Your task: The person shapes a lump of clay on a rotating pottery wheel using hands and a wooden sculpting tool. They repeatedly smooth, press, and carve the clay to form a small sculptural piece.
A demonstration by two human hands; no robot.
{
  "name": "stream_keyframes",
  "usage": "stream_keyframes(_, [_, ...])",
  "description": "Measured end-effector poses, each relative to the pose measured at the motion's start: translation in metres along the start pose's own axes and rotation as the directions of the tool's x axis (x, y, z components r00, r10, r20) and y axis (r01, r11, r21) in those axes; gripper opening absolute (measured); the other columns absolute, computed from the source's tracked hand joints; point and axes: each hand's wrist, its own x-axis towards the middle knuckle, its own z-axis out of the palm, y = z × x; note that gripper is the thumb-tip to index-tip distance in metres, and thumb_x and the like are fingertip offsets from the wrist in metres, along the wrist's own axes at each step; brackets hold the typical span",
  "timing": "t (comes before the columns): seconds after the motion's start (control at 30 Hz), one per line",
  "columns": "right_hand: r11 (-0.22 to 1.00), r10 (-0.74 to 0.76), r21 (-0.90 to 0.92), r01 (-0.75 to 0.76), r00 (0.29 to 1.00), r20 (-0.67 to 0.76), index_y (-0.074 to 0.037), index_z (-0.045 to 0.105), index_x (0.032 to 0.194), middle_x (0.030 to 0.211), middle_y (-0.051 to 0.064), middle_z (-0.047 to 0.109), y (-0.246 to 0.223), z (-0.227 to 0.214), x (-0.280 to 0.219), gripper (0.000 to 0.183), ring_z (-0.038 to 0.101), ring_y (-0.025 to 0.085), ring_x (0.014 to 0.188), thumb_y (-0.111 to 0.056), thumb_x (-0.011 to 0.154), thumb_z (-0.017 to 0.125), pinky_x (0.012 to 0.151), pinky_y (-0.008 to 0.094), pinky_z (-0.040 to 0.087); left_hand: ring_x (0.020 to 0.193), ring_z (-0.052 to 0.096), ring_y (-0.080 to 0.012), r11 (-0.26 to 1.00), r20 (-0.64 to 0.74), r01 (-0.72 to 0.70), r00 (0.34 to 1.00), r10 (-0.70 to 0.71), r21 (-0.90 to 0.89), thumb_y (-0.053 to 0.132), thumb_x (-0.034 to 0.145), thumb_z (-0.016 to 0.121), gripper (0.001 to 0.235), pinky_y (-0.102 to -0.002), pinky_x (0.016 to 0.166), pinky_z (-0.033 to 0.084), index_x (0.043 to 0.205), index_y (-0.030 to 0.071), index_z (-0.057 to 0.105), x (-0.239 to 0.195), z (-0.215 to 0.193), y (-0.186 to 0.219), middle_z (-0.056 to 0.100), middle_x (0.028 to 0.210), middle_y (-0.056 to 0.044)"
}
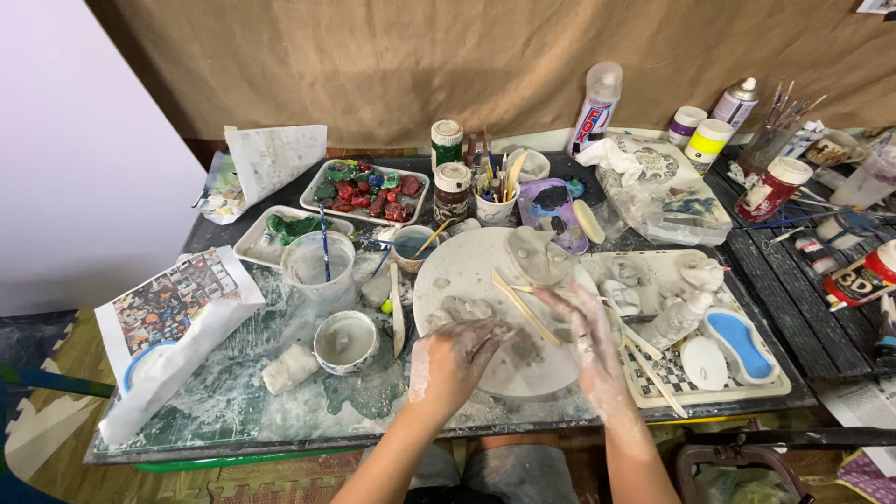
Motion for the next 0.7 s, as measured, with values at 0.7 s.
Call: stream_keyframes(0.7, [0.878, -0.240, -0.336, 0.341, 0.920, 0.309, -0.005, 0.078, 0.108, 0.107, 0.004, 0.078, -0.029, 0.013, 0.004, 0.040, 0.071, 0.024, 0.105, -0.003, 0.069, 0.086, 0.103, 0.044, 0.049, 0.086, 0.066, -0.0099, 0.671, 0.564, 0.475, 0.820, -0.102, -0.570, 0.025, 0.096, 0.072, 0.030, -0.030, 0.080, 0.056, 0.110, -0.001, 0.076, -0.009, 0.018, -0.035, 0.077, 0.096, -0.005])
